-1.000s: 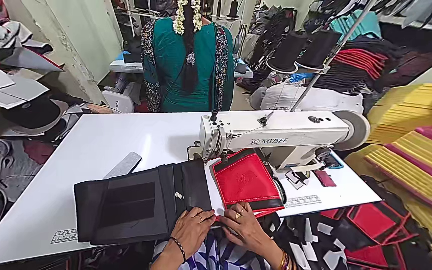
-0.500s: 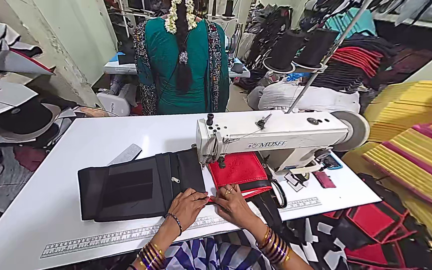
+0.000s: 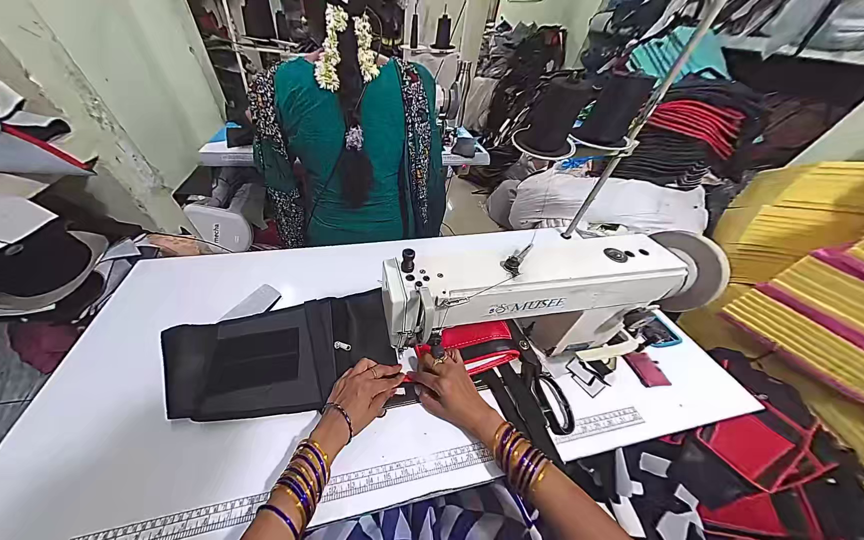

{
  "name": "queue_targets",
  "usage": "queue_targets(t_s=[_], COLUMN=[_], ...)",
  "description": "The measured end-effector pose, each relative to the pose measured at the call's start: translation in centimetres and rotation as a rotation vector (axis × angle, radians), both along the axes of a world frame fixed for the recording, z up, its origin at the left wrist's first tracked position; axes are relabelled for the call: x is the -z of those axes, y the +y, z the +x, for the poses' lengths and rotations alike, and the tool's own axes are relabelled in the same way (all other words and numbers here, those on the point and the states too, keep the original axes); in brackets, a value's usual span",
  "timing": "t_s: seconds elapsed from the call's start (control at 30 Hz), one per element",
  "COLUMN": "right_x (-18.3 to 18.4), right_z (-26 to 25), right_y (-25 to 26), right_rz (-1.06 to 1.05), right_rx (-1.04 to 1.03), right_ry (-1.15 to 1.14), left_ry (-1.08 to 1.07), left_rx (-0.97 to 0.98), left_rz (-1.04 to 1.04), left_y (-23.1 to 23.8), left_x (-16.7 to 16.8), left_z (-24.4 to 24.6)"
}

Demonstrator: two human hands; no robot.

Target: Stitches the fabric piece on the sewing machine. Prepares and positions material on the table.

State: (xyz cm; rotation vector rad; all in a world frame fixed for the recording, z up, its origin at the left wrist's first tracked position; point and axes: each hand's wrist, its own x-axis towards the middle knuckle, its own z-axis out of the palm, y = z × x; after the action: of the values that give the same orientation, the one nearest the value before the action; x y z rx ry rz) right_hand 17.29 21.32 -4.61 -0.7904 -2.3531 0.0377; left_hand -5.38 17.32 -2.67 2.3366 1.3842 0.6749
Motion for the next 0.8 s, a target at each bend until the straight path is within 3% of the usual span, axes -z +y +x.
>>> queue_targets(t_s=[0.2,0.3,0.37,0.43,0.53,0.63,0.8], right_x=[-0.1,-0.9,-1.5,-2.2,-3.7,-4.4,-5.8], right_z=[-0.5,1.8,5.6,10.9,18.7,23.0,24.1], right_y=[-0.7,-3.0,-4.9,-6.1,-6.1,-4.1,-1.9], right_rz=[-0.010,-0.084,-0.063,-0.074,-0.237,-0.397,-0.580], right_rx=[0.044,0.045,0.234,0.584,1.031,1.129,1.094], right_ry=[-0.007,0.051,0.221,0.345,0.304,0.228,0.015], left_ry=[-0.014,-0.031,-0.037,-0.044,-0.052,-0.053,-0.038], left_rx=[-0.015,-0.008,-0.008,-0.014,0.003,0.006,-0.045], left_rz=[0.091,0.165,0.218,0.233,0.235,0.204,0.182], left_y=[0.7,0.9,1.2,1.4,1.4,1.5,0.9], left_x=[0.6,1.2,1.7,2.2,2.5,2.4,1.9], left_z=[0.0,0.1,0.2,0.2,0.0,0.0,0.4])
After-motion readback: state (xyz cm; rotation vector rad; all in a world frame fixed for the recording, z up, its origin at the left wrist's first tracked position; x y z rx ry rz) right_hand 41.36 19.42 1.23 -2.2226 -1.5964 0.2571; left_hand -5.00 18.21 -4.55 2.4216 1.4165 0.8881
